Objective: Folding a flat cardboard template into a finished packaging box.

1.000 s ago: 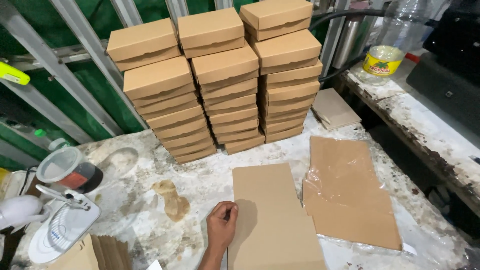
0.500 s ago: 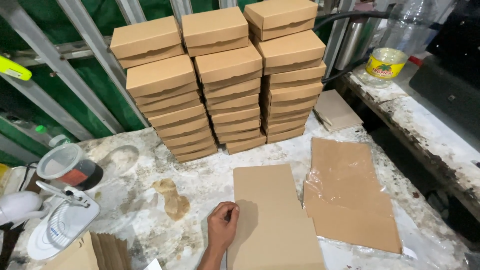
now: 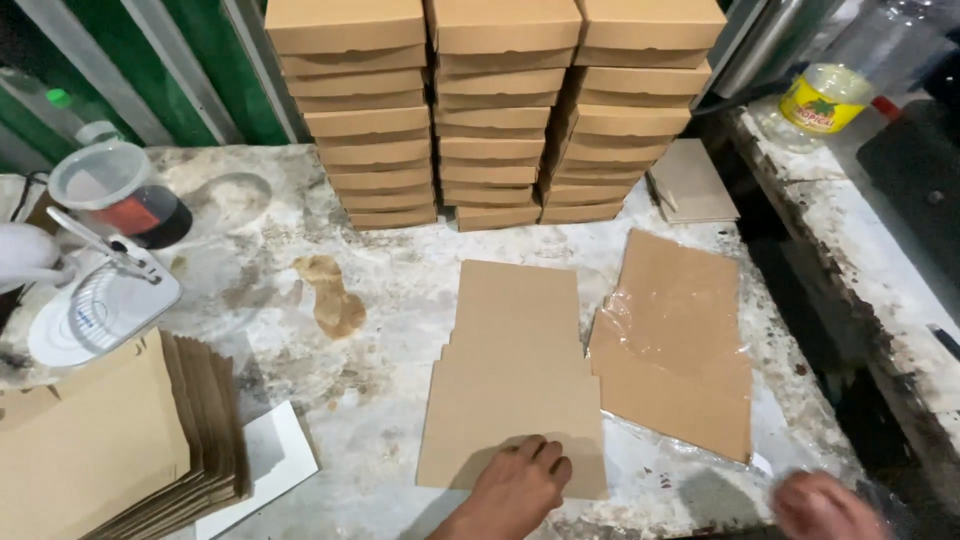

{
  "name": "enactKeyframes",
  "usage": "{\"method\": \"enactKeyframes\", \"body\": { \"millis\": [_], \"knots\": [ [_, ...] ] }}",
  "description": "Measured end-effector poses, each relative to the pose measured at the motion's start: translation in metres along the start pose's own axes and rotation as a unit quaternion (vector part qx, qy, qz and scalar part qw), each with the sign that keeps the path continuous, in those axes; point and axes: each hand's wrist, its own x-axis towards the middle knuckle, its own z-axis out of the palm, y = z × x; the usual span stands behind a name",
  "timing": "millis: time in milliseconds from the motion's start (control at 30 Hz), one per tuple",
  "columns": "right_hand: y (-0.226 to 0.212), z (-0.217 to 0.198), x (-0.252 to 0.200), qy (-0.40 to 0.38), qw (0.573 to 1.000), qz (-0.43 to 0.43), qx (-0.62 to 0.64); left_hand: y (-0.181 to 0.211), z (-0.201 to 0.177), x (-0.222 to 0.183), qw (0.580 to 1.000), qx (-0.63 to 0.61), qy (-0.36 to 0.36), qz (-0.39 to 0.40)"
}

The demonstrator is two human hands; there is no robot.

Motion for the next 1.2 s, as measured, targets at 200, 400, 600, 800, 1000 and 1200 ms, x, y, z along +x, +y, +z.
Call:
{"method": "enactKeyframes", "body": {
  "millis": [200, 400, 600, 800, 1000, 1200],
  "knots": [
    [-0.112, 0.144, -0.007, -0.183, 0.979, 0.058, -0.069, -0.011, -0.008, 0.0, 0.999, -0.019, 0.023, 0.031],
    [-0.078, 0.177, 0.0, -0.19, 0.979, -0.016, -0.072, -0.019, -0.03, -0.011, 0.985, -0.168, 0.032, -0.006],
    [-0.069, 0.174, -0.002, -0.129, 0.989, 0.019, 0.075, -0.027, -0.044, -0.003, 0.971, -0.232, -0.059, -0.021],
    [-0.062, 0.171, -0.008, -0.101, 0.993, -0.022, 0.052, -0.03, -0.063, 0.006, 0.964, -0.221, -0.149, -0.017],
    [-0.05, 0.169, -0.01, -0.123, 0.984, -0.108, 0.067, -0.025, -0.075, 0.012, 0.96, -0.219, -0.175, 0.023],
    [-0.053, 0.168, -0.008, -0.12, 0.984, -0.108, 0.07, -0.019, -0.064, 0.021, 0.974, -0.127, -0.187, 0.0]
  ]
}}
